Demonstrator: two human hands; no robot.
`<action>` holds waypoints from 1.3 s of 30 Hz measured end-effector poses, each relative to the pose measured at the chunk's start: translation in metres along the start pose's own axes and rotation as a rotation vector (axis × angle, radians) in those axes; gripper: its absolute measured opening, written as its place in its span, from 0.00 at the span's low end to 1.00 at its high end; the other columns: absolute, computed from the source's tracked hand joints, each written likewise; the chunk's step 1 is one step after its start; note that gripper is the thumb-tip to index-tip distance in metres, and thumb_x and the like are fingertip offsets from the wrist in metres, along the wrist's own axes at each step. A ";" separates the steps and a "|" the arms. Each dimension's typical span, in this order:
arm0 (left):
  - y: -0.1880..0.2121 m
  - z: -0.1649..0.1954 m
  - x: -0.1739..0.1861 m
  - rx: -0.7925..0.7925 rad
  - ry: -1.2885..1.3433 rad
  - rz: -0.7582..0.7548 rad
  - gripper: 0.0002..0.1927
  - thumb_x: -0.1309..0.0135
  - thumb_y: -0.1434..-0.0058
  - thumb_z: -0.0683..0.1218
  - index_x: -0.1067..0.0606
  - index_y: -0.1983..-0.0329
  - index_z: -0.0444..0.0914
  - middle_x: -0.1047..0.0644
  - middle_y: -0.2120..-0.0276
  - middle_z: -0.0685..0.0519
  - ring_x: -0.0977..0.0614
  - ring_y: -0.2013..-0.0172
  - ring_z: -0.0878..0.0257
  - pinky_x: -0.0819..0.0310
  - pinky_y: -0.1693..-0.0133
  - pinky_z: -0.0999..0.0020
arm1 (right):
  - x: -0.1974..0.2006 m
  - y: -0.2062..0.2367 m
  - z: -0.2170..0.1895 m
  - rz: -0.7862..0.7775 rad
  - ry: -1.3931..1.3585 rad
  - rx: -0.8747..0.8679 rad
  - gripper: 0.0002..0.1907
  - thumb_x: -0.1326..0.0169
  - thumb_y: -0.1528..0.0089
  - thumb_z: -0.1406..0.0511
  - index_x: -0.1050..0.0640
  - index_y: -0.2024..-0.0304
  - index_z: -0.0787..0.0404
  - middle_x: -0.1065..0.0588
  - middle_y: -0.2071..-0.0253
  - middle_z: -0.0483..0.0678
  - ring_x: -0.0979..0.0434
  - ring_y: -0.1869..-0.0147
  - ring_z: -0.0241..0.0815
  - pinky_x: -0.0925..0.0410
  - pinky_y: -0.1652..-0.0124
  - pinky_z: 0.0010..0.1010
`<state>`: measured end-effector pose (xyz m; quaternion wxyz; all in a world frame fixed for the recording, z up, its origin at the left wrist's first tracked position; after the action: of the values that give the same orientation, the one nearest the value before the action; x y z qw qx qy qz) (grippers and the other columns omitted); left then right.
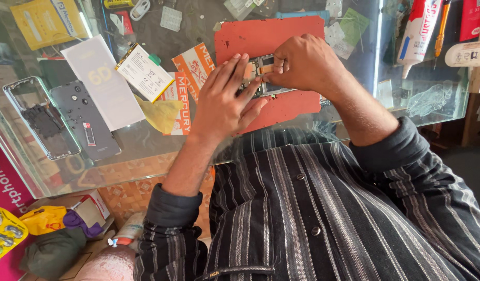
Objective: The person disassembles a smartphone on a red mat, working on the internal frame and battery area by hand. They apply adhesive from a glue tube along the phone frame, then fit the screen assembly back on and wrap rubber bands around the phone to hold it while the adhesive sets.
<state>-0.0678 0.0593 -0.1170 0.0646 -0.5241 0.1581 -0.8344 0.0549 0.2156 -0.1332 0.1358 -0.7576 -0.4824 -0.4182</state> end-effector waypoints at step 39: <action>-0.006 -0.002 0.011 0.034 0.113 -0.103 0.20 0.32 0.42 0.50 0.22 0.49 0.38 0.33 0.30 0.43 0.33 0.32 0.47 0.39 0.33 0.49 | 0.061 0.027 0.003 0.120 -0.277 -0.058 0.06 0.41 0.31 0.66 0.20 0.63 0.62 0.20 0.70 0.43 0.18 0.68 0.41 0.27 0.64 0.33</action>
<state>-0.0735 0.0628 -0.1065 0.0214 -0.4824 0.1199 -0.8674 0.0902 0.2417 -0.0827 0.0705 -0.8391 -0.4382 -0.3146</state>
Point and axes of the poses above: each hand's wrist, its own y-axis away from the middle knuckle, its own x-axis out of the back of the hand, z = x × y, the point moved 5 cm from there along -y, towards the middle knuckle
